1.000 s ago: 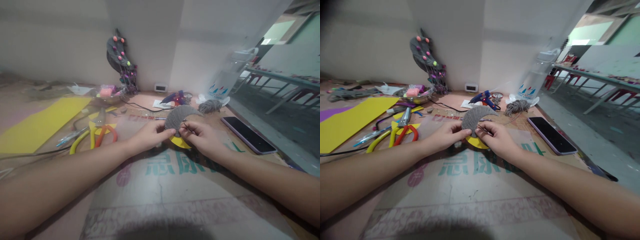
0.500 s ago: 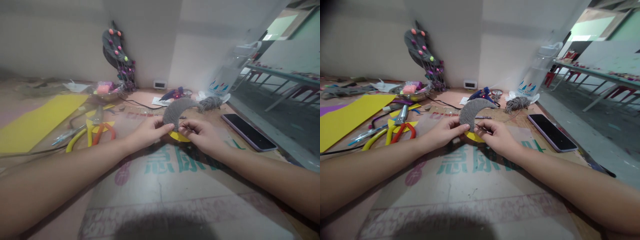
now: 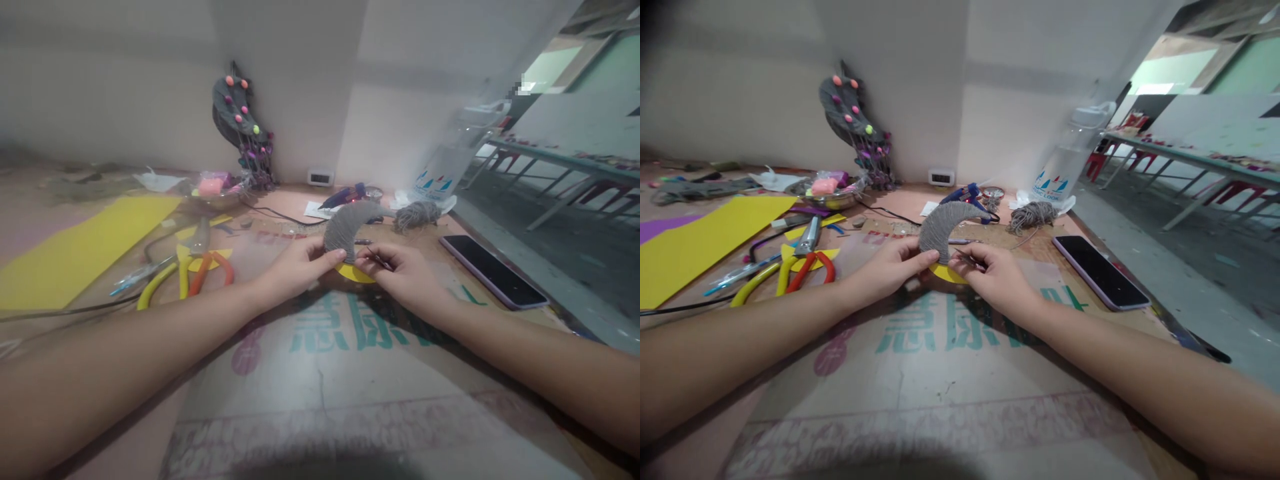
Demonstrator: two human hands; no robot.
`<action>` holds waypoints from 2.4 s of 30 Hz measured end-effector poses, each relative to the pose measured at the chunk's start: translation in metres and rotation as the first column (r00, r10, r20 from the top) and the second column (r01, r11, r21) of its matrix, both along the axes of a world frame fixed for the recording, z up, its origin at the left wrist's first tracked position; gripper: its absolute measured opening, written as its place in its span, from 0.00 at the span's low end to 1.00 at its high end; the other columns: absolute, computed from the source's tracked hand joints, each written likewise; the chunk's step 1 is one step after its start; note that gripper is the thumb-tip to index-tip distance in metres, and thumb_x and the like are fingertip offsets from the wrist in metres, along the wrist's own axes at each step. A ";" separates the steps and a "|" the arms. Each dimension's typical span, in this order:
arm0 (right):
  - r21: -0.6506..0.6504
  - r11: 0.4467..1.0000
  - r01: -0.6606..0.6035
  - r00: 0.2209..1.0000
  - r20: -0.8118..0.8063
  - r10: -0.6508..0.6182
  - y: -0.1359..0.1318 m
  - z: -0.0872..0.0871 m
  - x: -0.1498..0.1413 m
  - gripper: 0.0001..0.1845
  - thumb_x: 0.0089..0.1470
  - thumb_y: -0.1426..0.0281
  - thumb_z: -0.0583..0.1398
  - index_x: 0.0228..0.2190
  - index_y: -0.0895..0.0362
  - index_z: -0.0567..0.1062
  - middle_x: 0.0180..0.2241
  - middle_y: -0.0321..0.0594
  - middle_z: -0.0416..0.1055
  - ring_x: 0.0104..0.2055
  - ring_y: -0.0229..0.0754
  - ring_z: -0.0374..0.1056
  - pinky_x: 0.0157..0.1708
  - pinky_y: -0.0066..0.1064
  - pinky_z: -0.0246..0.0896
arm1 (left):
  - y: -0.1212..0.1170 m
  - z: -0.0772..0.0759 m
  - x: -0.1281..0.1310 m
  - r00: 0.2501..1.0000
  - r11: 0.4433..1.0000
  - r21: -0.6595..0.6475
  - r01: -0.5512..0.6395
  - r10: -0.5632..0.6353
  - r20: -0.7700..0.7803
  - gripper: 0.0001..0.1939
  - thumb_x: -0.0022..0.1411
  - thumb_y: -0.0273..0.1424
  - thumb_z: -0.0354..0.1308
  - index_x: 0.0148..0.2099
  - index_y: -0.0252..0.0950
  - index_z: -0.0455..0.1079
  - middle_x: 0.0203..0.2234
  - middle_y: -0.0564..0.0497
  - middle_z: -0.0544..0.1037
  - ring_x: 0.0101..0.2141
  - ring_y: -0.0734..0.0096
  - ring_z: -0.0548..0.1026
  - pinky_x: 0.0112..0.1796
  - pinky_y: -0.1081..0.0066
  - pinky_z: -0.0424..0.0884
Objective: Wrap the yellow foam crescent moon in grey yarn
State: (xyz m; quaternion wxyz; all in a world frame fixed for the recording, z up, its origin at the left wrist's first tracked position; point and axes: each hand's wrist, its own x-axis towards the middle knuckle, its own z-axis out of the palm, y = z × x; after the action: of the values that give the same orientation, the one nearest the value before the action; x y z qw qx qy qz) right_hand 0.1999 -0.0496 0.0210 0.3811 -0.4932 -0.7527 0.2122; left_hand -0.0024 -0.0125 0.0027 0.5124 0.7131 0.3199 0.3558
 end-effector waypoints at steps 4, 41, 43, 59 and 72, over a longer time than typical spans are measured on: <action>0.034 0.999 -0.034 0.999 0.012 0.034 0.000 -0.002 0.000 0.10 0.56 0.64 0.59 0.29 0.56 0.76 0.24 0.35 0.72 0.25 0.36 0.63 0.24 0.27 0.55 | 0.001 -0.002 0.000 0.999 1.000 0.004 0.008 -0.007 -0.034 0.19 0.62 0.47 0.59 0.40 0.33 0.70 0.25 0.55 0.71 0.22 0.77 0.67 0.22 0.77 0.63; 0.566 0.748 -0.347 0.840 0.542 -0.021 0.012 -0.005 0.028 0.15 0.66 0.67 0.55 0.41 0.64 0.79 0.30 0.46 0.75 0.31 0.42 0.68 0.30 0.32 0.60 | 0.002 0.003 -0.002 0.998 0.995 -0.073 0.069 -0.068 0.020 0.19 0.62 0.47 0.59 0.36 0.33 0.65 0.20 0.56 0.68 0.17 0.81 0.63 0.16 0.79 0.56; 0.568 0.747 -0.346 0.836 0.547 -0.029 0.012 -0.005 0.028 0.15 0.66 0.67 0.55 0.41 0.64 0.79 0.30 0.46 0.75 0.31 0.42 0.68 0.30 0.32 0.60 | 0.002 0.003 -0.002 0.997 0.994 -0.073 0.079 -0.077 0.027 0.20 0.62 0.47 0.59 0.36 0.34 0.65 0.20 0.57 0.68 0.17 0.81 0.63 0.16 0.79 0.57; 0.545 0.780 -0.308 0.856 0.517 -0.024 0.012 -0.007 0.029 0.15 0.66 0.64 0.54 0.43 0.61 0.77 0.34 0.48 0.77 0.35 0.44 0.72 0.34 0.33 0.63 | 0.003 0.001 -0.002 0.995 0.994 -0.042 0.102 -0.102 0.010 0.19 0.64 0.47 0.57 0.35 0.34 0.65 0.20 0.56 0.69 0.18 0.81 0.64 0.17 0.80 0.57; 0.524 0.783 -0.334 0.849 0.529 0.008 0.012 -0.006 0.029 0.15 0.66 0.65 0.55 0.42 0.61 0.78 0.31 0.46 0.76 0.32 0.42 0.70 0.31 0.32 0.60 | 0.006 -0.005 -0.003 0.989 0.989 -0.033 0.142 -0.141 0.036 0.20 0.64 0.48 0.58 0.37 0.34 0.65 0.21 0.56 0.68 0.18 0.81 0.63 0.17 0.80 0.57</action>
State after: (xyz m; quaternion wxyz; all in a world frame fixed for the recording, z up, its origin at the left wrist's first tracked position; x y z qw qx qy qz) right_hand 0.2285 -0.0375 0.0152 0.2873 -0.3119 -0.8953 -0.1364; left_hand -0.0052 -0.0062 -0.0028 0.5542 0.7188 0.2659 0.3248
